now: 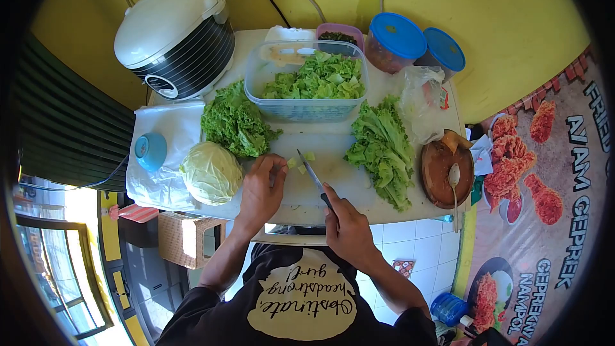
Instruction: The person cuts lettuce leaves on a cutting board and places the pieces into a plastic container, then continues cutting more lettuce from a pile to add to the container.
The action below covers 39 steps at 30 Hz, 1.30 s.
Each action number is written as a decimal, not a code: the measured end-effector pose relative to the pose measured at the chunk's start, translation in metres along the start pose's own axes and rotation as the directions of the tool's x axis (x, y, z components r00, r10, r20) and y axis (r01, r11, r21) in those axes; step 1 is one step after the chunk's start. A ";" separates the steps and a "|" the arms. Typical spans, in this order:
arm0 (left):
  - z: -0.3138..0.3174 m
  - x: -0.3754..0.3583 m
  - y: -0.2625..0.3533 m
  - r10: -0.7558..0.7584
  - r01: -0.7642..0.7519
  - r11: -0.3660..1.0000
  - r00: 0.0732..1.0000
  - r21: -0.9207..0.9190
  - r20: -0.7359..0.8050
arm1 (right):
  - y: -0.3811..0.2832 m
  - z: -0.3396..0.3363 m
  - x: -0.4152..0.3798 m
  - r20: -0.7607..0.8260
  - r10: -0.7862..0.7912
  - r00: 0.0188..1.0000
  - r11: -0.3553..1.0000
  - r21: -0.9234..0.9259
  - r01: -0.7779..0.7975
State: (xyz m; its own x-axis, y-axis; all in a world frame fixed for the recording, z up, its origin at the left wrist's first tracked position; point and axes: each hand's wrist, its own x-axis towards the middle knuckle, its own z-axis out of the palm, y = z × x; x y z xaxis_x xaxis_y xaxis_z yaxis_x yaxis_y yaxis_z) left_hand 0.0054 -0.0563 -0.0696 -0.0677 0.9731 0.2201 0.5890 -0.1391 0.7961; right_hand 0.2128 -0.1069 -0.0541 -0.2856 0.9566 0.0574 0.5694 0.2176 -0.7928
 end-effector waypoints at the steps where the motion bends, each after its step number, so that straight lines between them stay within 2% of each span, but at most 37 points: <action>1: -0.004 0.000 0.006 -0.099 0.107 0.987 0.993 -0.118 0.072 | 0.002 0.003 0.003 -0.087 -0.041 0.995 0.999 0.027 0.044; 2: -0.007 -0.002 0.009 -0.098 0.106 0.987 0.992 -0.119 0.074 | 0.004 0.004 0.004 -0.174 -0.077 0.982 0.995 0.049 0.087; 4: -0.012 -0.004 0.010 -0.104 0.156 0.952 0.974 -0.264 0.202 | 0.006 0.002 0.011 -0.174 -0.064 0.983 0.996 0.055 0.075; 6: -0.014 -0.007 0.010 -0.092 0.157 0.948 0.968 -0.278 0.235 | 0.004 -0.001 0.026 -0.175 -0.051 0.983 0.996 0.063 0.063; 8: -0.014 -0.008 0.010 -0.077 0.157 0.943 0.961 -0.293 0.265 | -0.002 -0.003 0.048 -0.216 -0.279 0.936 0.957 0.014 0.288; 10: -0.016 -0.009 0.009 -0.054 0.141 0.951 0.952 -0.276 0.301 | 0.000 0.001 0.056 -0.185 -0.294 0.938 0.952 0.033 0.305; 12: -0.018 -0.010 0.009 -0.054 0.141 0.948 0.955 -0.285 0.293 | 0.004 0.005 0.059 -0.147 -0.312 0.939 0.945 0.052 0.322; 14: -0.022 -0.012 0.009 -0.056 0.142 0.946 0.958 -0.292 0.283 | 0.007 0.007 0.059 -0.082 -0.269 0.960 0.956 0.098 0.276; 17: -0.025 -0.014 0.006 -0.133 0.198 0.953 0.953 -0.229 0.272 | 0.003 0.009 0.063 -0.098 -0.248 0.964 0.955 0.140 0.260; 19: -0.022 -0.018 0.000 -0.113 0.133 0.984 0.981 -0.121 0.160 | 0.006 0.013 0.066 -0.075 -0.236 0.969 0.964 0.109 0.243; 22: -0.017 -0.018 0.001 -0.065 0.070 0.996 0.995 -0.059 0.082 | 0.008 0.017 0.073 -0.035 -0.234 0.972 0.971 0.041 0.235; 23: -0.015 -0.018 0.005 -0.064 0.069 0.996 0.995 -0.059 0.081 | 0.007 0.018 0.075 -0.011 -0.247 0.969 0.969 0.007 0.247; 25: -0.017 -0.015 0.015 0.048 -0.049 0.999 0.997 0.014 0.053 | 0.005 0.020 0.076 0.001 -0.250 0.968 0.968 0.003 0.250; 29: -0.011 -0.014 0.000 0.105 -0.107 0.993 0.993 0.044 0.051 | 0.006 0.019 0.077 0.024 -0.255 0.967 0.966 -0.032 0.255; 31: -0.016 -0.013 0.005 -0.076 0.075 0.997 0.986 0.012 0.150 | 0.002 0.018 0.078 0.010 -0.252 0.968 0.967 -0.028 0.253; 35: -0.009 -0.012 -0.004 -0.048 0.050 0.999 0.997 -0.021 0.066 | 0.004 0.024 0.075 -0.054 -0.240 0.969 0.971 -0.014 0.240; 39: -0.003 -0.008 -0.002 -0.137 0.137 0.990 0.991 0.011 -0.001 | -0.011 0.022 0.053 -0.125 -0.198 0.972 0.980 -0.005 0.199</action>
State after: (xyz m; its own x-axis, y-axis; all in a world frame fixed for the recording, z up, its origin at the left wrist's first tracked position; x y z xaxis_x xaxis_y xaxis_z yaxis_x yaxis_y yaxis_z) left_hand 0.0024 -0.0646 -0.0711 -0.1490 0.9827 0.1097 0.5832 -0.0023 0.8123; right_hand 0.1748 -0.0629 -0.0555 -0.2943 0.9111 0.2887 0.5048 0.4047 -0.7625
